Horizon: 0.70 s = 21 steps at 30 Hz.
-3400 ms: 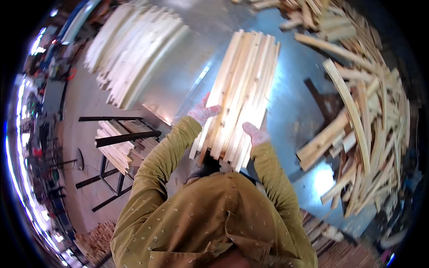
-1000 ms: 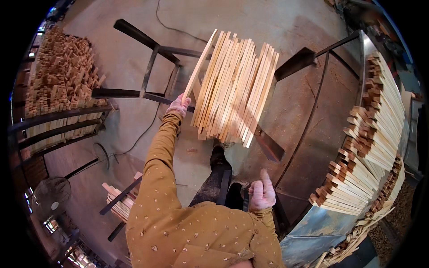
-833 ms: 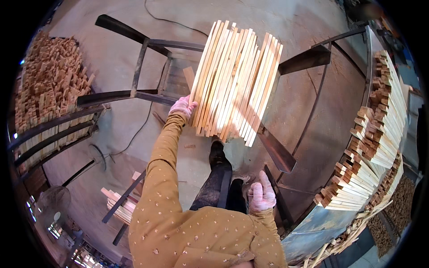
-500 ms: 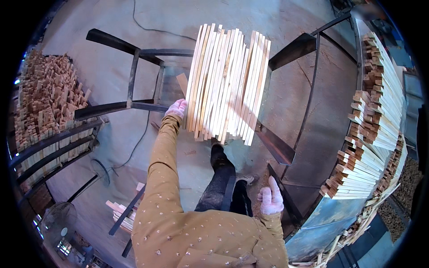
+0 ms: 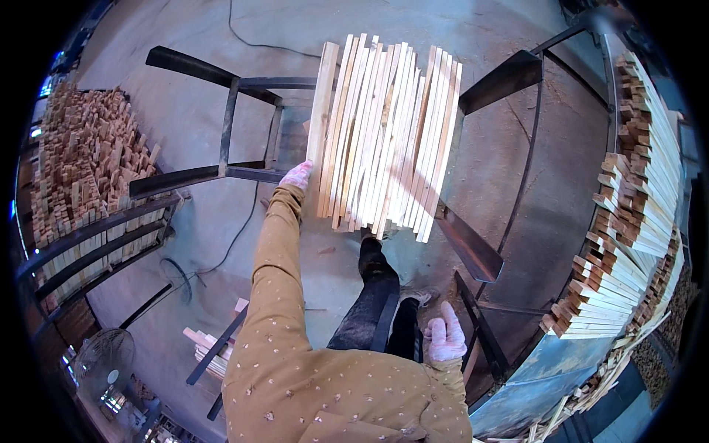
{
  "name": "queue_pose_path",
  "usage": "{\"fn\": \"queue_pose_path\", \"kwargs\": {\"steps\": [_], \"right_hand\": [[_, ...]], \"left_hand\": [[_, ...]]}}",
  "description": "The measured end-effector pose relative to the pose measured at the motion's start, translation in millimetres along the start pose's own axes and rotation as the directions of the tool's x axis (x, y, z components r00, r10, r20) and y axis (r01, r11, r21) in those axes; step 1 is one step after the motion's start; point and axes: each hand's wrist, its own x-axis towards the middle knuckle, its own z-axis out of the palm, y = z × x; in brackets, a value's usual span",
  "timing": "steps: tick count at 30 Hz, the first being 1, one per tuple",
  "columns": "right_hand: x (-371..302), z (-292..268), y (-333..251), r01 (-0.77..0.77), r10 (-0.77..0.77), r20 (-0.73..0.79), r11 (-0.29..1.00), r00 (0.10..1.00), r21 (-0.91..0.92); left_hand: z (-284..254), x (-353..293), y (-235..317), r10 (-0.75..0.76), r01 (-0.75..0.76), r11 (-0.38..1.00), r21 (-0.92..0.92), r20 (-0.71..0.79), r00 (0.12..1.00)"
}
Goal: The person sorts wooden planks on a metal table, picking them up from a disorganized pile and arranging them into neat stacks. The person handles the planks by hand, aligning them and moving them to a separate area on the table.
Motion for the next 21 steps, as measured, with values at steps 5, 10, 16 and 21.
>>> {"fn": "queue_pose_path", "kwargs": {"steps": [5, 10, 16, 21], "right_hand": [[13, -9, -40, 0.199, -0.19, 0.059, 0.945, 0.98, -0.259], [-9, -43, -44, 0.219, -0.181, 0.128, 0.87, 0.975, -0.442], [-32, -142, -44, 0.446, -0.498, -0.206, 0.859, 0.842, -0.251], [6, -263, -103, 0.672, -0.725, -0.453, 0.673, 0.519, -0.308]], "left_hand": [[24, 3, 31, 0.204, -0.225, 0.968, 0.115, 0.171, 0.964], [-4, -45, 59, 0.059, -0.062, 0.613, 0.787, 0.033, 0.998], [47, -159, 240, 0.664, -0.785, 0.609, -0.119, -0.465, 0.585], [208, -223, 392, 0.706, -0.674, 0.622, -0.399, -0.086, 0.703]]}}
